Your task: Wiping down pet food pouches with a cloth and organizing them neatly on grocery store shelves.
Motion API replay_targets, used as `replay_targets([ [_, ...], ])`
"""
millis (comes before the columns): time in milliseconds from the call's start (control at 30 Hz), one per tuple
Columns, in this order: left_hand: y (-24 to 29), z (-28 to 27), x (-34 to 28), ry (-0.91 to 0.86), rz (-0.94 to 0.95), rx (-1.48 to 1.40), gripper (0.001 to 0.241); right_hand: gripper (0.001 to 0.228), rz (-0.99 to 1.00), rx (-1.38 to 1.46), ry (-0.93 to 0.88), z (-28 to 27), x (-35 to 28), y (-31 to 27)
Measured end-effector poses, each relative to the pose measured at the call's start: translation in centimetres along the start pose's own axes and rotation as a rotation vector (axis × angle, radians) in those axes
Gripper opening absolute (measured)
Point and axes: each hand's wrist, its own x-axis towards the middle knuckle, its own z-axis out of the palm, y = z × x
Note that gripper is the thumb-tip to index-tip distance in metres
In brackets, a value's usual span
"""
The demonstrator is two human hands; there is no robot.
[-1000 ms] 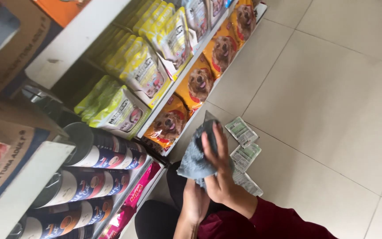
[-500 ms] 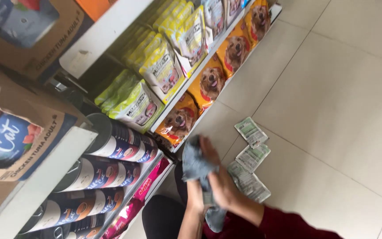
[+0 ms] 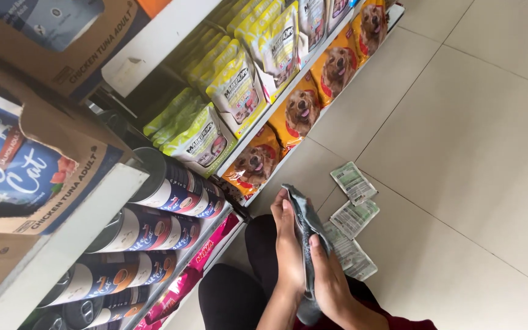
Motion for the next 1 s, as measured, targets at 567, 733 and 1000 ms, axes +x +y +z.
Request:
replay_targets([
  [567,1.5,0.8,-1.4,-0.223,0.111,0.356,0.068,0.071,0.384,-0.156,0.205,0.7,-2.2,-3.6],
  [733,-1.4,0.1,-1.3,-0.232,0.032,0.396,0.066,0.078,0.242,-0.127,0.196,-1.2,3.1,-2.8],
  [1000,0.0,0.7,-0.6,-0.333,0.148,0.442,0.071,0.076,0.008,-0.011,0.082,-1.0,1.2,-2.1],
])
